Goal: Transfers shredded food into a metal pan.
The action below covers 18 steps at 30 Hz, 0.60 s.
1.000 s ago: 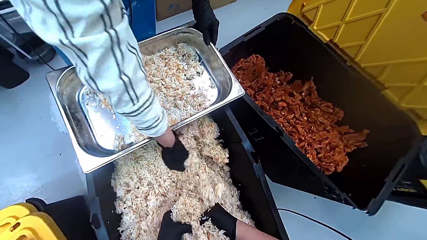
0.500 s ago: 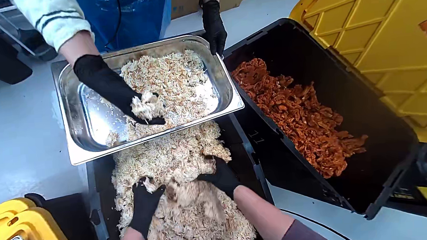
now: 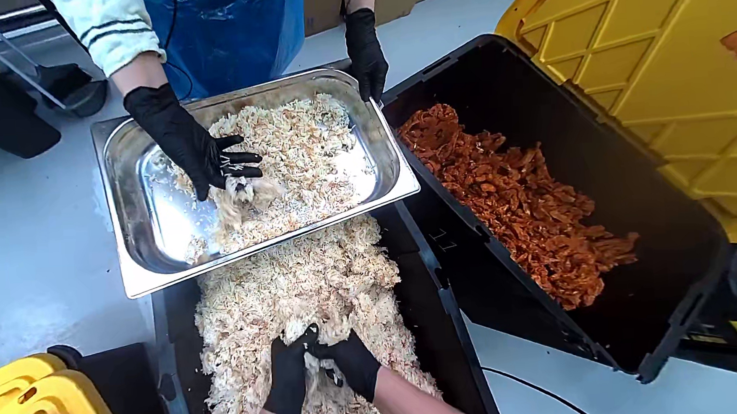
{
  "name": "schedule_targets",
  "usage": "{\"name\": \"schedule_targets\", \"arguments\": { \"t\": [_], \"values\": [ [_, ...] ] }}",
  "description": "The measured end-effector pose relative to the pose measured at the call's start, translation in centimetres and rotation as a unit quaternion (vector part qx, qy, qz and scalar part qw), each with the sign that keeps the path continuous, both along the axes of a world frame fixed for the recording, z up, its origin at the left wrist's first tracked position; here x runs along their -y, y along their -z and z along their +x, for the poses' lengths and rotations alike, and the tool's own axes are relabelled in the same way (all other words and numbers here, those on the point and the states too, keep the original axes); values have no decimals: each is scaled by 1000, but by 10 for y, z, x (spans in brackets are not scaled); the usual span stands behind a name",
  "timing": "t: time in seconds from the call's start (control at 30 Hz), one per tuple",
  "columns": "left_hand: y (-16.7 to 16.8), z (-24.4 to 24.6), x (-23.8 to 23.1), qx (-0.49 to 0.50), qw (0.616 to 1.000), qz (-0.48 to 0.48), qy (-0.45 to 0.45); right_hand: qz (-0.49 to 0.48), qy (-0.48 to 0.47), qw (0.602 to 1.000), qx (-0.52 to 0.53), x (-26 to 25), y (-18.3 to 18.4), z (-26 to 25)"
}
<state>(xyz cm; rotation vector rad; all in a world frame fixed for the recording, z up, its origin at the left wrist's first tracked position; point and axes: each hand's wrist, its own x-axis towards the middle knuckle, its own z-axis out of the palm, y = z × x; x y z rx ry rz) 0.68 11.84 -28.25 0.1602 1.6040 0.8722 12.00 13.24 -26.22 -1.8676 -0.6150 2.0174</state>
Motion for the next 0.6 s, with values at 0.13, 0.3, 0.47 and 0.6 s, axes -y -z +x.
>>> {"name": "schedule_targets", "arguments": {
  "t": [0.13, 0.3, 0.47, 0.6],
  "values": [
    [5, 19, 7, -84, 995, -14, -58, -11, 52, 997, 61, 21, -5, -8],
    [9, 11, 8, -259, 948, -25, 186, 79, -18, 990, 112, 21, -1, 1],
    [19, -72, 1, -277, 885, -28, 373, 56, -196, 955, 215, -33, 21, 86],
    [36, -89, 25, -157, 869, -43, 467, -17, -211, 968, 133, -18, 56, 112]
  ]
}}
